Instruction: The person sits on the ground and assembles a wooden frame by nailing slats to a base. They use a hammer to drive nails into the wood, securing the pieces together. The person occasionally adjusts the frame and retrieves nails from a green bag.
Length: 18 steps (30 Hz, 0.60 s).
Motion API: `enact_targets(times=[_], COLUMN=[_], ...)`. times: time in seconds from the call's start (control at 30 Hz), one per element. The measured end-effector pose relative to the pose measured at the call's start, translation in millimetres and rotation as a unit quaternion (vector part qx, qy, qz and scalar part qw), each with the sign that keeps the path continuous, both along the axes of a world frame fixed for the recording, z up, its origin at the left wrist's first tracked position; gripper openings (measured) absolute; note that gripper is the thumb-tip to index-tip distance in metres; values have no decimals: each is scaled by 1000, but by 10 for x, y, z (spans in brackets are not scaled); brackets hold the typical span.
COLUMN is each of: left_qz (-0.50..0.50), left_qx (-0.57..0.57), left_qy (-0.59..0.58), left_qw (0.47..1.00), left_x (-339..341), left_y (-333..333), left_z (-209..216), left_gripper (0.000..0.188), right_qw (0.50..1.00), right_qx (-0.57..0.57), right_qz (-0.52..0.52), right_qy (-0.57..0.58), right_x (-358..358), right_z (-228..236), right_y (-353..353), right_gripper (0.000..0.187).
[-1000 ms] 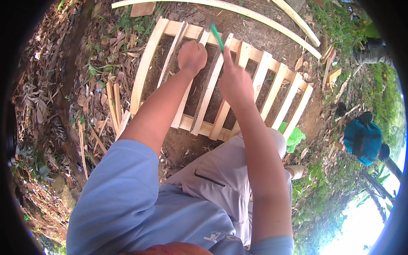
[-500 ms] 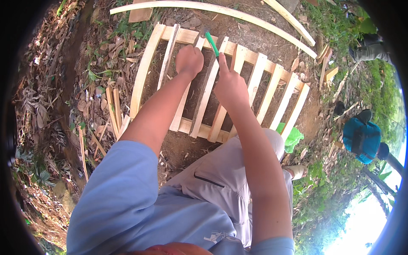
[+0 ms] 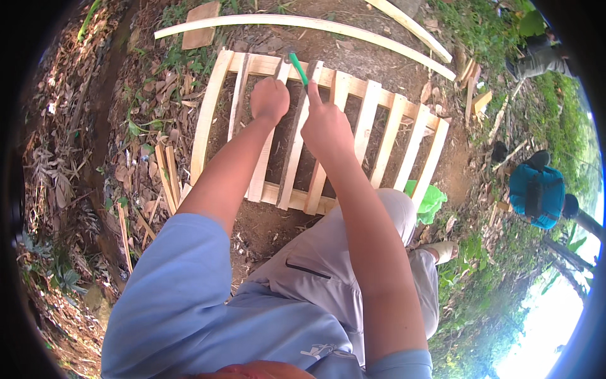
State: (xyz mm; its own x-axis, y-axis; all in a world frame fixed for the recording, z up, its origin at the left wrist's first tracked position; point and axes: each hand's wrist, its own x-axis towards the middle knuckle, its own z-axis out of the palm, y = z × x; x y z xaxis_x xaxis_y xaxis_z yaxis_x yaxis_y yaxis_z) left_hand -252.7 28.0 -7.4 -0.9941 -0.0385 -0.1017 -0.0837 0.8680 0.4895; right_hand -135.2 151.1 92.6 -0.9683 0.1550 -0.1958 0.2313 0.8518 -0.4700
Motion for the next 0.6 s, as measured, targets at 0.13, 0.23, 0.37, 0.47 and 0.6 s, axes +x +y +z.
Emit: enact_targets(times=[0.13, 0.23, 0.37, 0.47, 0.6], left_qz=[-147, -38, -36, -57, -81], left_qx=[-107, 2, 16, 12, -11], left_qy=[60, 49, 46, 53, 60], left_qw=[981, 998, 998, 997, 995], left_x=[-84, -84, -97, -122, -200], left_y=[-172, -141, -131, -133, -182], left_z=[-312, -355, -360, -393, -465], left_gripper=[36, 43, 46, 46, 46], right_qw=[986, 960, 929, 857, 740], right_qx=[-57, -161, -215, -271, -309], right_qz=[-63, -129, -280, -433, -590], right_qy=[142, 188, 108, 63, 95], right_x=[270, 929, 2184, 3234, 4387], right_z=[493, 951, 1279, 1299, 1261], right_y=[131, 350, 750, 984, 1020], right_gripper=[67, 62, 58, 57, 60])
